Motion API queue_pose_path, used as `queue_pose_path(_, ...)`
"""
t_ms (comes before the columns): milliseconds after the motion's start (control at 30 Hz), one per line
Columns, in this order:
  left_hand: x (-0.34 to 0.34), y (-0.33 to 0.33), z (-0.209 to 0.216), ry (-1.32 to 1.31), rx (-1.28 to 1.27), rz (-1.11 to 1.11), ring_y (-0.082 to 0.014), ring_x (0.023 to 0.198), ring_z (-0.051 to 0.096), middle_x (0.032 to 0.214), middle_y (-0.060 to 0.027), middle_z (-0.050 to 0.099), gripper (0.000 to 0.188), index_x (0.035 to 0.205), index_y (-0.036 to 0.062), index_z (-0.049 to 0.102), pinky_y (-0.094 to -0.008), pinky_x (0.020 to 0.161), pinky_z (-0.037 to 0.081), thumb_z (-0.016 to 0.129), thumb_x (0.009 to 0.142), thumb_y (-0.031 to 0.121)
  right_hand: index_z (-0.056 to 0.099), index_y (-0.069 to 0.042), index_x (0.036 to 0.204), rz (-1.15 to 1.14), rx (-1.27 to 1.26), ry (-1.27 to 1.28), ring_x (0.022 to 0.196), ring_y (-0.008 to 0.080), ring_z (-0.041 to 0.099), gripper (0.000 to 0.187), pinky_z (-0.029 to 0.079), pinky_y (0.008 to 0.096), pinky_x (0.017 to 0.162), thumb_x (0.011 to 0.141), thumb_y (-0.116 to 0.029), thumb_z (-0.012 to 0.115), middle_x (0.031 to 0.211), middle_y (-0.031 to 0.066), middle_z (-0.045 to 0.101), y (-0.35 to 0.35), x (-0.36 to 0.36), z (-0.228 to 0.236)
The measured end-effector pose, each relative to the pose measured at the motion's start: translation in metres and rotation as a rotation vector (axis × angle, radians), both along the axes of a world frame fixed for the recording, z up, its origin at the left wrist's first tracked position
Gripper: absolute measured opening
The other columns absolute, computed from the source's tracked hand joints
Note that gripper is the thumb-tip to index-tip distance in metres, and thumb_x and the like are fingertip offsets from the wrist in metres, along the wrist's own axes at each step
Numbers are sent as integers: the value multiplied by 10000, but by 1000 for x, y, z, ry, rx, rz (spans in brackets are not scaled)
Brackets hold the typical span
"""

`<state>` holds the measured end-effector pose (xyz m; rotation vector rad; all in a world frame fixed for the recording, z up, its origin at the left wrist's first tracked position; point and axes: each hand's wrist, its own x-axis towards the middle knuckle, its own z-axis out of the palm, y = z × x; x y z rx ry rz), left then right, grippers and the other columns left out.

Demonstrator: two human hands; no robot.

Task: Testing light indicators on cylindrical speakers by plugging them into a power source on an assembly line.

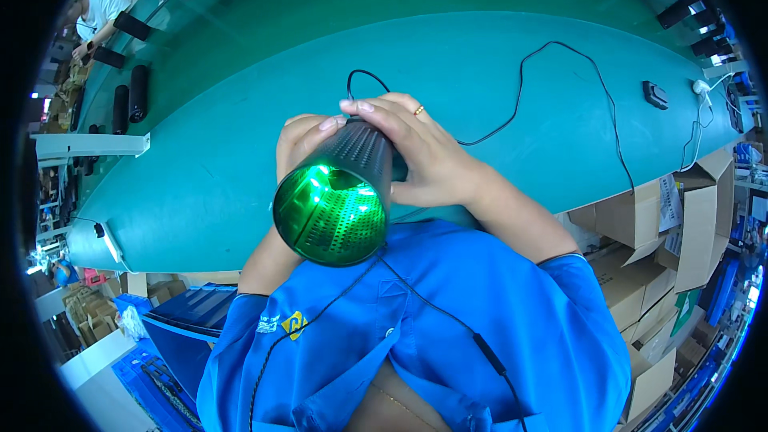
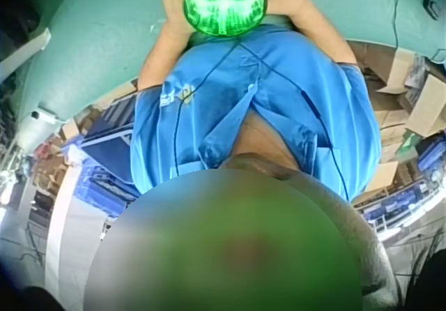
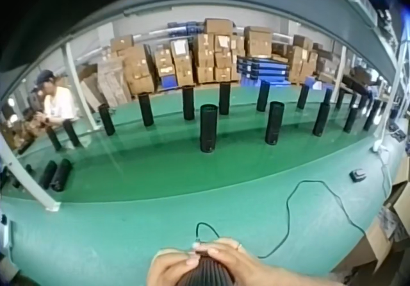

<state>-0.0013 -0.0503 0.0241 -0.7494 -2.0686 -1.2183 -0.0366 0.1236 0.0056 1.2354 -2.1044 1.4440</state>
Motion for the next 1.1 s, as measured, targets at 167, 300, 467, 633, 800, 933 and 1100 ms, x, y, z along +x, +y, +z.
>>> queue_pose_path(167, 6, -9, 10, 36, -12, 113, -248, 922, 548, 1080, -91, 563, 649, 1166, 54, 532, -346, 806, 461, 799, 585, 164, 487, -42, 1238, -55, 87, -247, 989, 228, 585, 556, 456, 325, 842, 706, 33, 627, 1160, 109, 594, 17, 12, 24)
queue_pose_path(300, 12, -12, 19, -10, 23, 146, -264, 1016, 543, 1126, -98, 529, 863, 1313, 62, 375, -353, 853, 473, 847, 628, 290, 540, -23, 1137, 37, -175, -1086, 832, 167, 594, 296, 491, 264, 659, 843, 11, 536, 972, 107, 619, 21, 18, 27)
queue_pose_path(467, 10, 5, 11, 42, 437, -57, -255, 917, 556, 1073, -106, 575, 567, 1158, 32, 552, -357, 819, 459, 750, 635, 122, 572, 3, 1041, 392, -372, -1629, 738, 148, 588, 162, 492, 258, 578, 921, -93, 520, 848, 95, 619, 17, 22, 21)
queue_pose_path(633, 8, -3, 7, 70, 168, -160, -259, 918, 555, 1092, -106, 568, 626, 1211, 35, 523, -357, 816, 457, 748, 632, 117, 566, 18, 1078, 733, -676, -1735, 776, 166, 615, 206, 501, 263, 625, 927, -111, 509, 879, 115, 636, 20, 27, -10)
queue_pose_path(800, 9, 0, 11, 16, 174, -235, -258, 906, 553, 1100, -104, 563, 679, 1230, 36, 517, -353, 812, 454, 763, 602, 122, 546, 15, 1127, 532, -617, -1683, 830, 179, 630, 244, 505, 269, 683, 906, -87, 537, 950, 125, 640, 23, 31, -6)
queue_pose_path(933, 9, 0, 10, 26, 155, -266, -254, 896, 550, 1094, -109, 563, 641, 1220, 35, 525, -352, 808, 451, 744, 622, 114, 525, 15, 1161, 240, -353, -1571, 850, 167, 628, 293, 499, 253, 730, 880, -54, 568, 999, 118, 631, 19, 35, 21)
queue_pose_path(1100, 9, -2, 11, 12, 151, -297, -250, 892, 548, 1094, -108, 560, 636, 1215, 40, 530, -355, 809, 451, 751, 625, 125, 517, 15, 1173, 387, -570, -1430, 857, 150, 623, 331, 497, 233, 733, 854, -22, 598, 1031, 108, 624, 11, 41, 9)
